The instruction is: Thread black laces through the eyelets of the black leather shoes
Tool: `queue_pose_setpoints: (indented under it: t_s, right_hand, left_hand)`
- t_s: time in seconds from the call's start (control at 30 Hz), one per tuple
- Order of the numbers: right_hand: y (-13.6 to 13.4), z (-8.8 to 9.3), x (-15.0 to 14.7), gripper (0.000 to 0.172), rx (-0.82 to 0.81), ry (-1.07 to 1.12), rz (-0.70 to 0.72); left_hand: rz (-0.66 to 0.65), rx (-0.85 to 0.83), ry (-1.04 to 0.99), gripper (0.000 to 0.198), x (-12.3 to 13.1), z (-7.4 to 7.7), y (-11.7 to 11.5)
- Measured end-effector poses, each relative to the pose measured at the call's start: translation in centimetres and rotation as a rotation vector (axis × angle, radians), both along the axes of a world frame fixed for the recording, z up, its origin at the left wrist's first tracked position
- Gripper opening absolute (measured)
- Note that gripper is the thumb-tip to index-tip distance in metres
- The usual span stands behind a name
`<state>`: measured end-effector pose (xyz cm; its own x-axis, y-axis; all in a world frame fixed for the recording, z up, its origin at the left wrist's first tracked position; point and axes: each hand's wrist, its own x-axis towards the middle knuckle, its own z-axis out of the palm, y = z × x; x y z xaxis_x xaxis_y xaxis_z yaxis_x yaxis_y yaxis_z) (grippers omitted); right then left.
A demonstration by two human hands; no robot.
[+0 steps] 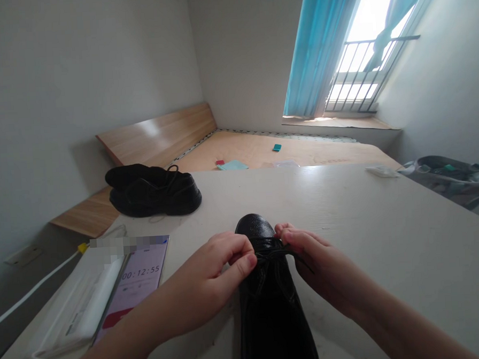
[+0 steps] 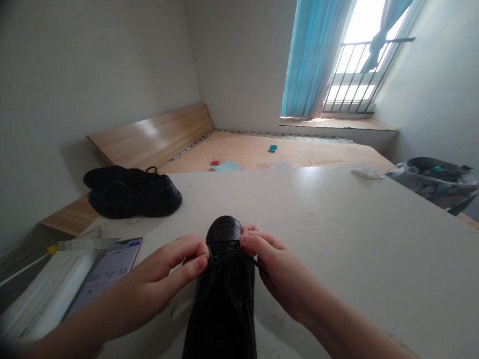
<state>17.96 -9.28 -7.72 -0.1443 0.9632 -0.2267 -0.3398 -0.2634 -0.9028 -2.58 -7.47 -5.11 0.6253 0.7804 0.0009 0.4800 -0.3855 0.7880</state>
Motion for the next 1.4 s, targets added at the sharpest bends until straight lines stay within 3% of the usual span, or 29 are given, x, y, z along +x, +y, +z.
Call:
queue_pose_setpoints:
  t_s: [0.17,0.33,0.53,0.73,1.07,1.13,1.23,1.33,1.37,1.4]
  right_hand:
    - [0.2,-0.5,0.8,0.018,0.156,-0.091,0.117]
    - [0.1,-0.8,0.6,0.020,0.221,-0.116,0.130]
    - [0.2,-1.1,0.2,0.028,0.185,-0.090,0.123]
    - [0.3,-1.0,0.2,0.018,0.171,-0.065,0.109]
    - [0.4,-0.8,0.3,0.024,0.193,-0.123,0.105]
    - [0.8,-0.4,0.3,0.030,0.245,-0.230,0.109]
    - [0.2,0.6,0.3,0.031,0.433,-0.581,0.070]
    - [-2.8,0.1,0.8,0.010,0.637,-0.929,-0.200]
    - [-4.2,-0.6,1.1,0.017,0.692,-0.996,-0.283]
    - [-5.6,-1.5,1.4,0.025,0.740,-1.047,-0.251]
  left_hand:
    - [0.079,-0.156,-0.147,0.029,0.5,-0.3,0.0]
    - [0.073,-0.297,-0.258,0.030,1.1,-0.8,-0.5]
    - [0.084,0.013,-0.065,0.027,1.0,-0.4,-1.2]
    - [0.054,0.343,0.074,0.026,1.0,-0.4,-1.0]
    - [-0.004,0.483,0.174,0.026,0.8,-0.1,-0.9]
    - [0.036,0.423,0.147,0.025,0.8,-0.2,-0.8]
    - [0.117,0.295,0.104,0.027,0.9,-0.4,-0.8]
    - [0.147,0.173,0.058,0.030,1.0,-0.4,-0.9]
    - [0.151,0.142,0.044,0.030,0.9,-0.3,-0.9]
    - [0.158,0.124,0.031,0.031,0.9,-0.3,-0.9]
